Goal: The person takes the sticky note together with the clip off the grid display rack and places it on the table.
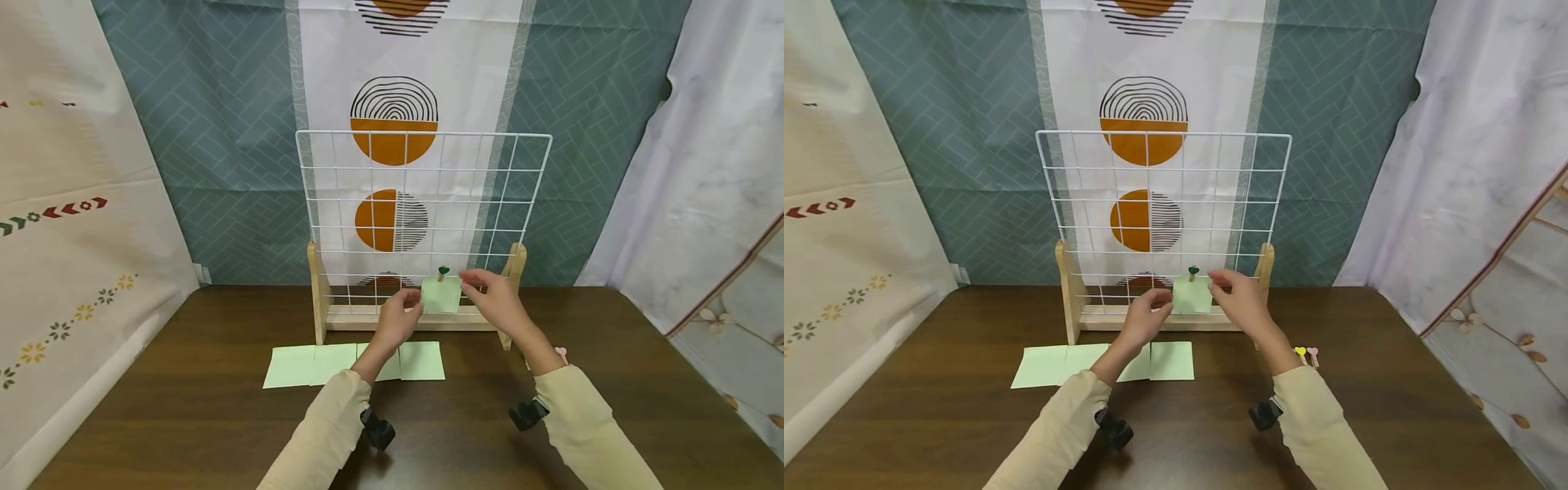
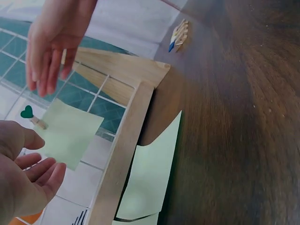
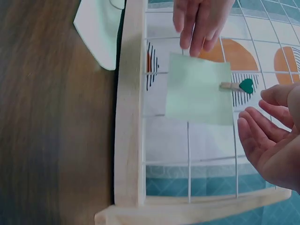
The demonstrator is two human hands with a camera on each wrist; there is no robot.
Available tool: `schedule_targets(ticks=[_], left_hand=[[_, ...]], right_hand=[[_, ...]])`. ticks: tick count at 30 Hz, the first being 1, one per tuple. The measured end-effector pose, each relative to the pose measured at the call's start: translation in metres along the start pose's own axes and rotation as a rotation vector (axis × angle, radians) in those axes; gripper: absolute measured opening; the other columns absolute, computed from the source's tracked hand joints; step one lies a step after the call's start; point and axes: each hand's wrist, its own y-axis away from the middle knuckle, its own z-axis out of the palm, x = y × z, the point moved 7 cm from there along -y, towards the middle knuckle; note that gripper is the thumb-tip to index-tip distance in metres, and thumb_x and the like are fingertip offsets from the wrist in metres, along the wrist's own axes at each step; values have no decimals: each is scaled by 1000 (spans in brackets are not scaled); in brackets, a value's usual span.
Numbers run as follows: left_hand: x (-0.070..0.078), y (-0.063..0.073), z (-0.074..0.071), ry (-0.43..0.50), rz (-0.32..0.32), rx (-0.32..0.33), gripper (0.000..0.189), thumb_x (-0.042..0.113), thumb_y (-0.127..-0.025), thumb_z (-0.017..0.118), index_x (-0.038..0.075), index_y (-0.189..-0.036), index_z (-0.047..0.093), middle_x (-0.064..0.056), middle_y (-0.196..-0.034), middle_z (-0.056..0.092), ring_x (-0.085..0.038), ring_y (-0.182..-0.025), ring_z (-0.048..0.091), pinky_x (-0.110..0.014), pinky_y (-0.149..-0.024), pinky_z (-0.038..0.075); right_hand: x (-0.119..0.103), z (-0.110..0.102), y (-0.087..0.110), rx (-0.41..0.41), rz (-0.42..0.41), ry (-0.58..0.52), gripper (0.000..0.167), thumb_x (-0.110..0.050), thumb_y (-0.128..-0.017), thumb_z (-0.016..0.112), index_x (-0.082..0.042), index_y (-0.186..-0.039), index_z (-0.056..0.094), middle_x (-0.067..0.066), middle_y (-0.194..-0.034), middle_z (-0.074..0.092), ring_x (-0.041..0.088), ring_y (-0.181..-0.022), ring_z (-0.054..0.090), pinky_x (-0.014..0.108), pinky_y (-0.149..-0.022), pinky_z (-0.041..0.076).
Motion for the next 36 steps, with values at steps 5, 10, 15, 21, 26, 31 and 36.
schedule_targets(ticks=[5,10,15,21,26,31,36], left_hand=[[-3,-5,1,6,-20,49,30,0,-92,58,-7,-121,58,-19,-114,63,-32,-106,60,-43,-87,48],[-5,-7,0,-8,-17,50,30,-1,-91,57,-8,-120,59,-19,-113,63,-32,-104,60,-41,-83,50],[-5,-10,1,-21,-6,42,30,-1,-90,57,-8,-119,60,-20,-112,64,-33,-103,60,-42,-85,49],[-7,-17,5,-31,-6,48,29,-2,-89,57,-9,-117,61,-20,-107,65,-32,-98,62,-41,-81,51],[-4,-19,10,-23,1,46,26,-2,-88,58,-9,-112,62,-19,-100,66,-31,-93,64,-36,-76,53],[-2,-21,13,-14,-5,45,24,-2,-88,57,-9,-110,63,-19,-100,67,-30,-94,65,-37,-77,53],[-2,-23,15,-9,-14,44,22,0,-90,58,-8,-109,63,-19,-99,67,-30,-95,64,-39,-79,52]], right_hand=[[-5,4,-9,3,13,8,32,-11,-95,61,2,-124,62,18,-113,67,33,-108,60,49,-87,48],[-9,6,-14,-16,18,11,35,-10,-95,59,3,-127,59,19,-118,65,35,-111,59,49,-87,48],[-9,10,-18,-52,37,-40,37,-9,-97,58,5,-131,56,21,-122,62,33,-104,64,43,-81,53],[-12,14,-25,-68,24,-36,35,-7,-96,57,6,-129,57,22,-119,63,30,-88,69,40,-76,55],[-12,18,-30,-67,25,-14,33,-5,-95,57,7,-126,59,24,-114,65,31,-85,69,38,-69,55],[-12,20,-35,-63,25,-8,34,-4,-96,57,7,-127,58,24,-113,65,31,-86,69,37,-70,56],[-14,22,-39,-74,25,37,33,-7,-96,58,6,-127,59,23,-111,66,31,-87,69,39,-73,55]])
